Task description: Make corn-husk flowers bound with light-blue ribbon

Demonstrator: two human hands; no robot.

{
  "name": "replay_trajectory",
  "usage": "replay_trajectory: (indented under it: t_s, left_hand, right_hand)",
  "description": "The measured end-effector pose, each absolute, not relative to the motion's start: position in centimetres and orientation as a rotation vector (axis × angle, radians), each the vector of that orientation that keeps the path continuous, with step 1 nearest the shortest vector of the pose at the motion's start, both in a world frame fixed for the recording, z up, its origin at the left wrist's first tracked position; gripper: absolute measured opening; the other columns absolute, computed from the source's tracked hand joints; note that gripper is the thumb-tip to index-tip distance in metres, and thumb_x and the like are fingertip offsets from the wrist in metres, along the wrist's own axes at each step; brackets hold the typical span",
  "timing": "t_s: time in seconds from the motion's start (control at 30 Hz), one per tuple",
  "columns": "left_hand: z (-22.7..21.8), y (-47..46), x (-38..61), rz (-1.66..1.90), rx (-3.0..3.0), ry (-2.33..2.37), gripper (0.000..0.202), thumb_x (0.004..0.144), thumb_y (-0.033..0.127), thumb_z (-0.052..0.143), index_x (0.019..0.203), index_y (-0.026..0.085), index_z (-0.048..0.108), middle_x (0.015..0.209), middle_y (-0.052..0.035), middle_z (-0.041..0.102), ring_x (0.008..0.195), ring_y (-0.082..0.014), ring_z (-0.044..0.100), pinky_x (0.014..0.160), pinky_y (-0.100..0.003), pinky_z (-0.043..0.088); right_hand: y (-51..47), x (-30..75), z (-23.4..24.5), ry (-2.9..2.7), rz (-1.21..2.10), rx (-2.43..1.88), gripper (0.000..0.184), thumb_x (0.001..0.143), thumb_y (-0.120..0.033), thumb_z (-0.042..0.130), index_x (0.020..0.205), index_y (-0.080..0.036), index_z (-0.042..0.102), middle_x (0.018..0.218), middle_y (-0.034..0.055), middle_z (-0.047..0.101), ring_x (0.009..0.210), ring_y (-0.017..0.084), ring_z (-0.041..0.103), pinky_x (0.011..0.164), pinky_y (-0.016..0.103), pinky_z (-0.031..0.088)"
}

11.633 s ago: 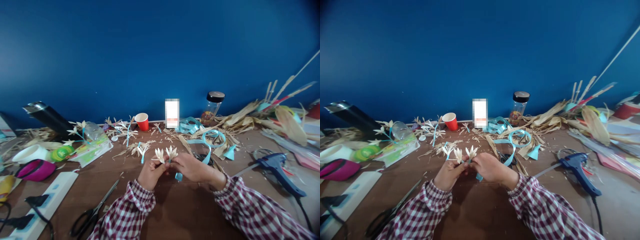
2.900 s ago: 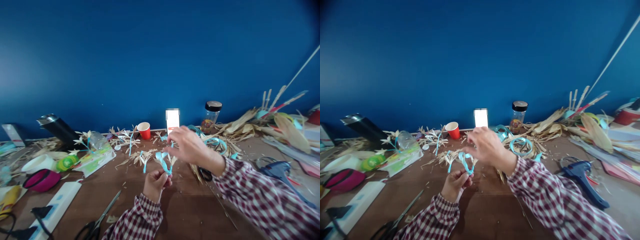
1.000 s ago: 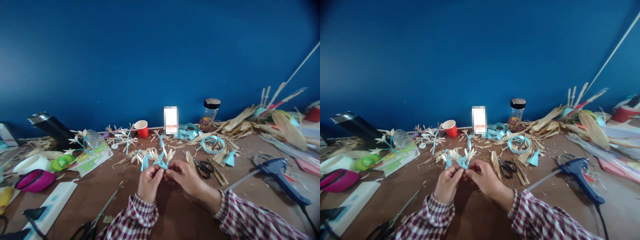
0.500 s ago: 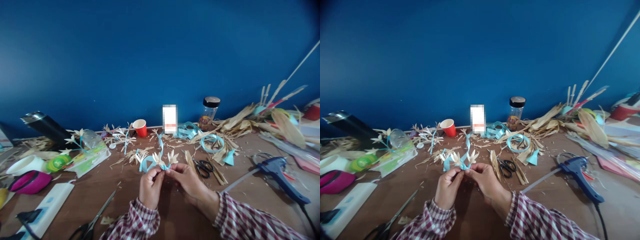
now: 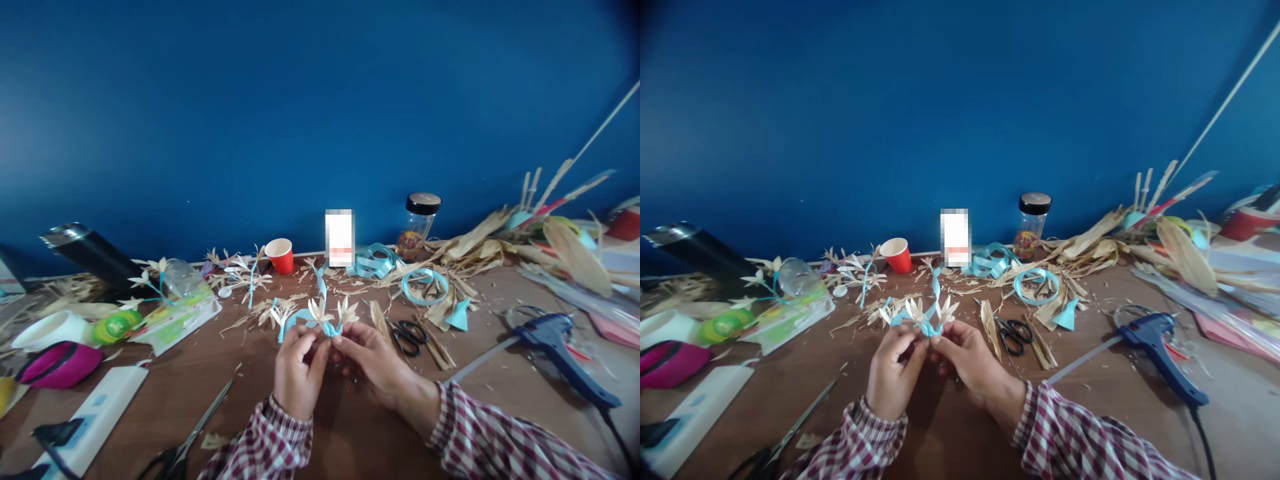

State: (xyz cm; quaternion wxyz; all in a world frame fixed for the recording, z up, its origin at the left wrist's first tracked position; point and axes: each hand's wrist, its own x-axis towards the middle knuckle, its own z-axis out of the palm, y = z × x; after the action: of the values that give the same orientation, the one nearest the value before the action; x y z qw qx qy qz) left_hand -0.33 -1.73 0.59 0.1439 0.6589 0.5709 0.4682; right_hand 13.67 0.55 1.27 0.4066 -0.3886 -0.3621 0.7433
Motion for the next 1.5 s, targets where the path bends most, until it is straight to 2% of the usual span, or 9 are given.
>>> replay_trajectory:
  t_s: [0.13, 0.2, 0.37, 0.5, 0.63, 0.8, 1.07, 1.2, 1.5]
  left_hand:
    - [0.6, -1.5, -1.1, 1.474, 1.914, 1.731, 0.038, 0.071, 0.027, 0.065, 0.106, 0.013, 0.057, 0.11, -0.0127, 0.05, 0.052, -0.0072, 0.05, 0.051, -0.025, 0.05]
    - [0.8, -1.6, -1.2, 1.551, 1.973, 1.658, 0.04, 0.071, 0.024, 0.065, 0.109, 0.014, 0.055, 0.12, -0.0145, 0.046, 0.048, -0.0043, 0.048, 0.049, -0.024, 0.05]
    - [1.5, -1.8, -1.4, 1.814, 2.039, 1.68, 0.016, 0.072, 0.011, 0.063, 0.087, 0.018, 0.064, 0.093, -0.0046, 0.061, 0.052, -0.0065, 0.051, 0.049, -0.021, 0.047]
    - [0.8, -1.5, -1.4, 1.616, 2.077, 1.645, 0.024, 0.075, 0.013, 0.058, 0.099, 0.016, 0.059, 0.098, -0.0085, 0.063, 0.061, -0.0111, 0.059, 0.054, -0.022, 0.051]
    - [0.0, -1.2, -1.9, 1.389, 1.943, 1.608, 0.024, 0.078, 0.017, 0.054, 0.102, 0.016, 0.053, 0.078, -0.0042, 0.066, 0.064, -0.0148, 0.063, 0.062, -0.025, 0.053]
    - [1.6, -0.7, -3.3, 1.304, 2.194, 1.575, 0.015, 0.081, 0.015, 0.049, 0.084, 0.018, 0.062, 0.082, -0.0071, 0.066, 0.078, -0.0194, 0.062, 0.072, -0.03, 0.049]
    - [3.9, -0.5, -4.0, 1.024, 2.173, 1.425, 0.026, 0.078, 0.009, 0.048, 0.089, 0.02, 0.069, 0.088, -0.0071, 0.067, 0.086, -0.0204, 0.062, 0.078, -0.031, 0.049]
    - [3.5, -0.4, -4.2, 1.007, 2.002, 1.363, 0.026, 0.074, 0.005, 0.049, 0.081, 0.019, 0.071, 0.087, -0.0071, 0.069, 0.077, -0.0187, 0.064, 0.073, -0.029, 0.051]
    - [3.5, -0.3, -4.3, 0.957, 1.826, 1.198, 0.01, 0.074, 0.016, 0.058, 0.077, 0.019, 0.067, 0.076, -0.0065, 0.07, 0.072, -0.0194, 0.064, 0.069, -0.03, 0.051]
  right_hand:
    - [0.4, 13.7, 1.8, -0.945, 1.884, -0.96, 0.024, 0.069, -0.035, 0.068, 0.071, -0.016, 0.054, 0.053, -0.0054, 0.052, 0.042, 0.003, 0.042, 0.039, 0.013, 0.032]
    - [0.4, 13.8, 1.9, -0.955, 1.897, -0.951, 0.023, 0.071, -0.036, 0.067, 0.071, -0.016, 0.055, 0.052, -0.0049, 0.052, 0.042, 0.003, 0.042, 0.039, 0.013, 0.031]
    - [0.4, 13.9, 2.2, -0.919, 1.927, -0.973, 0.022, 0.071, -0.035, 0.067, 0.07, -0.017, 0.056, 0.055, -0.0038, 0.053, 0.044, 0.003, 0.043, 0.039, 0.013, 0.03]
    - [0.2, 13.8, 2.6, -0.933, 1.98, -0.981, 0.027, 0.067, -0.038, 0.069, 0.069, -0.015, 0.054, 0.051, -0.0059, 0.051, 0.04, 0.002, 0.04, 0.037, 0.013, 0.027]
    - [-0.1, 13.7, 2.9, -1.0, 2.031, -0.988, 0.029, 0.066, -0.039, 0.069, 0.07, -0.015, 0.054, 0.052, -0.0055, 0.052, 0.04, 0.003, 0.041, 0.037, 0.014, 0.027]
    - [0.5, 14.1, 2.5, -1.194, 1.879, -1.029, 0.029, 0.069, -0.041, 0.066, 0.068, -0.016, 0.051, 0.05, -0.0054, 0.052, 0.039, 0.004, 0.041, 0.038, 0.015, 0.029]
    - [1.2, 14.8, 1.3, -1.458, 1.718, -1.061, 0.024, 0.076, -0.04, 0.059, 0.074, -0.017, 0.052, 0.053, -0.005, 0.052, 0.04, 0.005, 0.041, 0.038, 0.016, 0.03]
    - [0.7, 14.4, 1.7, -1.53, 1.744, -1.081, 0.027, 0.075, -0.042, 0.059, 0.071, -0.017, 0.053, 0.051, -0.0045, 0.051, 0.04, 0.006, 0.042, 0.038, 0.017, 0.031]
    - [0.1, 14.0, 2.2, -1.557, 1.721, -0.987, 0.024, 0.076, -0.039, 0.06, 0.073, -0.015, 0.058, 0.061, -0.0024, 0.053, 0.051, 0.008, 0.043, 0.047, 0.02, 0.031]
